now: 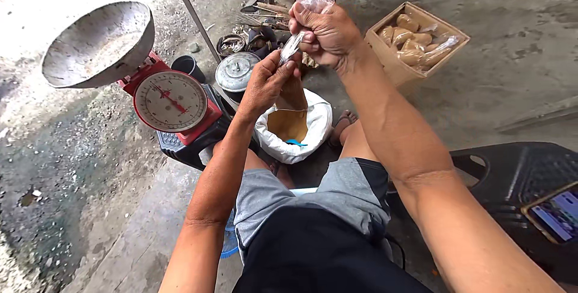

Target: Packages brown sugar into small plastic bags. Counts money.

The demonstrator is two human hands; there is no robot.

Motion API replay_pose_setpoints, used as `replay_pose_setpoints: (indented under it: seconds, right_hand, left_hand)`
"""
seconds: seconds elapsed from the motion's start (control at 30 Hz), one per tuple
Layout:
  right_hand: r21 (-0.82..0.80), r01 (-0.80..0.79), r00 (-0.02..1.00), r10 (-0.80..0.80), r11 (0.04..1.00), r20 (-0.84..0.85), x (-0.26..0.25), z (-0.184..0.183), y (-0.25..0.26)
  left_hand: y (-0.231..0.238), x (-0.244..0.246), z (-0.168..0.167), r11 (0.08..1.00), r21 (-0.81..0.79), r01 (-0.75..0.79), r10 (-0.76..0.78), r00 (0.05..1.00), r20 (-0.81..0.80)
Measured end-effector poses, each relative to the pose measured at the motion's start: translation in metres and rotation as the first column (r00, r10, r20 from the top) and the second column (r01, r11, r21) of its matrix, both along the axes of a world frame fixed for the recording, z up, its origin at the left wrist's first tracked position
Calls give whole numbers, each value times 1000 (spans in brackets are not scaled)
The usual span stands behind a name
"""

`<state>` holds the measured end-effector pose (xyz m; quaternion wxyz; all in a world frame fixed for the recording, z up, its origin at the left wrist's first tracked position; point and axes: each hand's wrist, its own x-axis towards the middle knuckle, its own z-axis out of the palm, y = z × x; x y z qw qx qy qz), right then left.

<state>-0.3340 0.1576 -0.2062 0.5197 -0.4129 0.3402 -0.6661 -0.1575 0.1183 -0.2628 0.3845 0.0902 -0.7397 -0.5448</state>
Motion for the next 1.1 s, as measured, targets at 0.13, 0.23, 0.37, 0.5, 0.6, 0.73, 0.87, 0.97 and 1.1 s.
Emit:
replay_pose_setpoints:
  seconds: [0.13,0.23,0.37,0.5,0.6,0.73,0.87,0.97,1.1]
  right_hand:
    - [49,24,996,-28,999,81,-3,-14,-1]
    - [90,78,993,-86,993,86,-2,-21,-2]
    - [104,132,990,-136,986,37,-3,-35,8]
    - [140,107,967,-70,984,-246,-4,-62,26]
    - [169,161,948,-105,972,-300,15,-67,32]
    - [281,178,972,-124,943,-199,23,-76,21]
    - [294,17,986,-64,956,152,14,-83,15]
    - [280,-13,942,-82,960,326,10,-87,15]
    - [279,41,907,-153,959,393,0,-83,16]
  left_hand:
    - [2,-5,-5,994,12,-109,110,993,-42]
    - [1,-10,-14,986,30,-165,166,985,-43]
    - [1,-9,-19,967,-3,-254,254,967,-7]
    - [1,-11,-29,916,-95,-389,394,918,46]
    - [2,-18,-48,846,-262,-465,494,868,55]
    - [4,-20,-65,781,-391,-487,538,843,24]
    - [8,-16,-77,855,-279,-437,461,887,25]
    - [12,-15,-83,889,-204,-409,421,907,14]
    - [17,-13,-86,899,-185,-398,407,913,14]
